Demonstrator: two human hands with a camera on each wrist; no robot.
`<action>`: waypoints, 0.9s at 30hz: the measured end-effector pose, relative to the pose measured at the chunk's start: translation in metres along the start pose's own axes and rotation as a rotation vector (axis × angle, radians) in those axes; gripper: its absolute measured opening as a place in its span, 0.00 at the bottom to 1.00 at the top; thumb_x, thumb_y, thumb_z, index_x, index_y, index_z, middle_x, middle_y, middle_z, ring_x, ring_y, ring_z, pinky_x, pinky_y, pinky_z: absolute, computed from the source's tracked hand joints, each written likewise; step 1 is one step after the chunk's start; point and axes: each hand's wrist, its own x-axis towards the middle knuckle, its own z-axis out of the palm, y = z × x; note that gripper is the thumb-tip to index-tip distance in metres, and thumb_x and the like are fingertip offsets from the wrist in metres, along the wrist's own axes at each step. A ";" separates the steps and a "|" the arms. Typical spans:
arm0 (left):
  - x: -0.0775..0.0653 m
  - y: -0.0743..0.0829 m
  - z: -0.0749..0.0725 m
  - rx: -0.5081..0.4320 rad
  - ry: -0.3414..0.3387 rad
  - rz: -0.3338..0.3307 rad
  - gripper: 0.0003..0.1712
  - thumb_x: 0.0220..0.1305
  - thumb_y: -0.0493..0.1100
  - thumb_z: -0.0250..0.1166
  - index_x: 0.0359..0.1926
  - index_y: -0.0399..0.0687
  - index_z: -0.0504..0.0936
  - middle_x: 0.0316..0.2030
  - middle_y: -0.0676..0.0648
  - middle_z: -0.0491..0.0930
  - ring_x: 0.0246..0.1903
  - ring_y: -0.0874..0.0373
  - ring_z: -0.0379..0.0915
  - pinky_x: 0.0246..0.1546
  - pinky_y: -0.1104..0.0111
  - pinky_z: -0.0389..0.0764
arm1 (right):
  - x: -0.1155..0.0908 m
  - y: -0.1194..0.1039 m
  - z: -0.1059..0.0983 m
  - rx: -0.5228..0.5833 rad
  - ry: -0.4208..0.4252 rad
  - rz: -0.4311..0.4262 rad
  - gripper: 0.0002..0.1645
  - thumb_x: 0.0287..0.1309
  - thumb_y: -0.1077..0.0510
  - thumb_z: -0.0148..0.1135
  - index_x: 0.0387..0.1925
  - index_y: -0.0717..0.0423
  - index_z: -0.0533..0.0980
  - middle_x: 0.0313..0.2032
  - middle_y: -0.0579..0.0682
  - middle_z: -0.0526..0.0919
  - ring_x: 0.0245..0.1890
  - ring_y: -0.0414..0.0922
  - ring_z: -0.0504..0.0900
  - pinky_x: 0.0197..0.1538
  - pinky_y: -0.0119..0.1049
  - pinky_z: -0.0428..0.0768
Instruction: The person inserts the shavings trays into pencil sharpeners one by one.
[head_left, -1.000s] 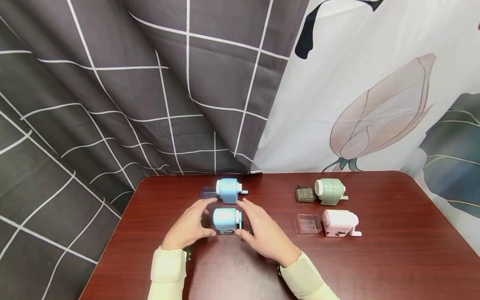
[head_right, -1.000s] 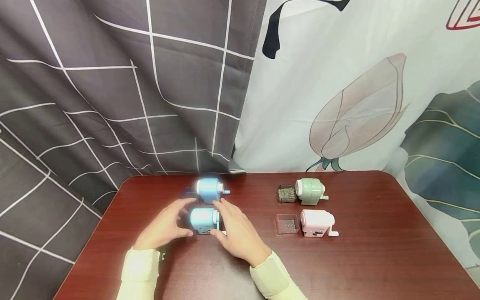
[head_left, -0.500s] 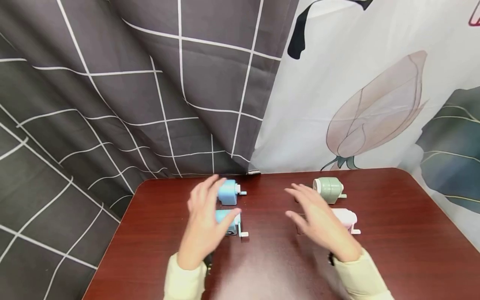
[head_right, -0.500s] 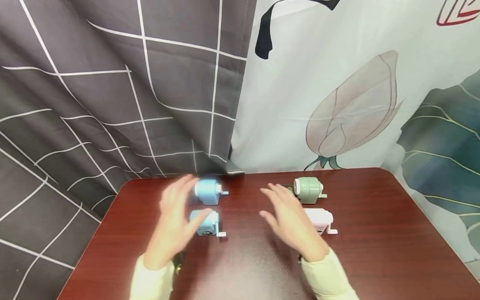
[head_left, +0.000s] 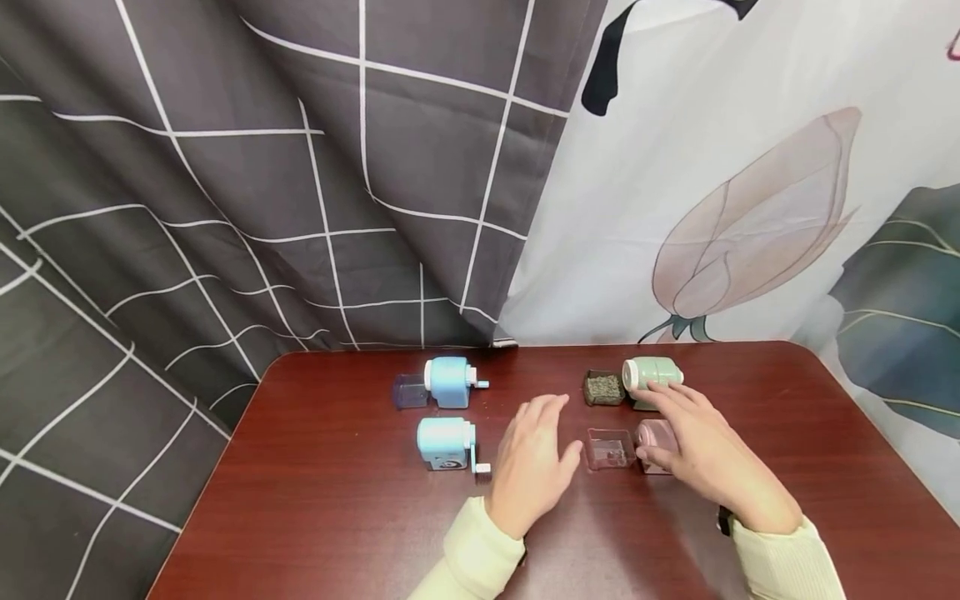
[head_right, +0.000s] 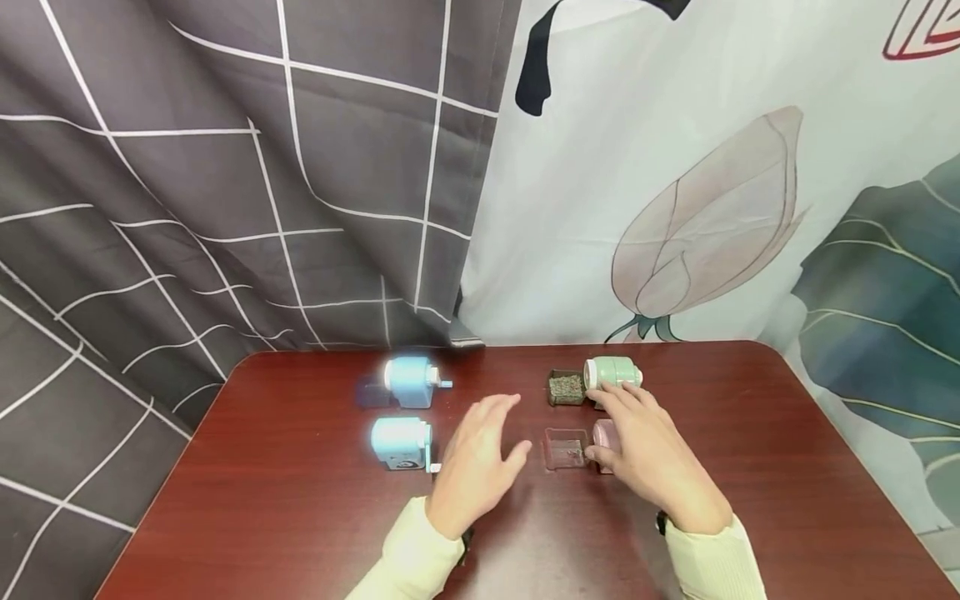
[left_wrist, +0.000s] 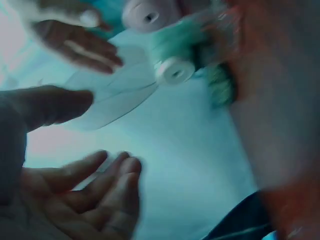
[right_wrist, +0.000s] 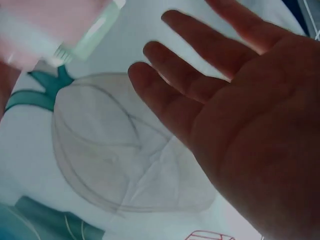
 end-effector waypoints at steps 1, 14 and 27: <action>-0.001 0.000 0.006 0.012 -0.051 -0.033 0.33 0.55 0.46 0.75 0.61 0.41 0.78 0.55 0.47 0.79 0.54 0.53 0.76 0.57 0.62 0.76 | -0.001 0.004 -0.001 -0.004 -0.005 0.000 0.42 0.43 0.59 0.80 0.62 0.63 0.73 0.61 0.68 0.74 0.64 0.70 0.64 0.61 0.66 0.64; 0.000 -0.006 0.054 0.118 -0.400 -0.194 0.46 0.48 0.54 0.81 0.66 0.43 0.75 0.59 0.48 0.78 0.58 0.54 0.76 0.56 0.65 0.77 | -0.006 0.034 0.000 -0.033 -0.047 -0.010 0.32 0.39 0.68 0.78 0.51 0.61 0.80 0.44 0.58 0.85 0.43 0.56 0.83 0.47 0.55 0.78; 0.011 0.005 0.067 0.125 -0.434 -0.150 0.43 0.46 0.54 0.82 0.64 0.49 0.78 0.55 0.52 0.81 0.53 0.58 0.78 0.52 0.69 0.78 | -0.003 0.037 0.000 -0.055 -0.121 0.088 0.22 0.44 0.58 0.80 0.45 0.55 0.86 0.35 0.52 0.86 0.30 0.45 0.80 0.34 0.47 0.77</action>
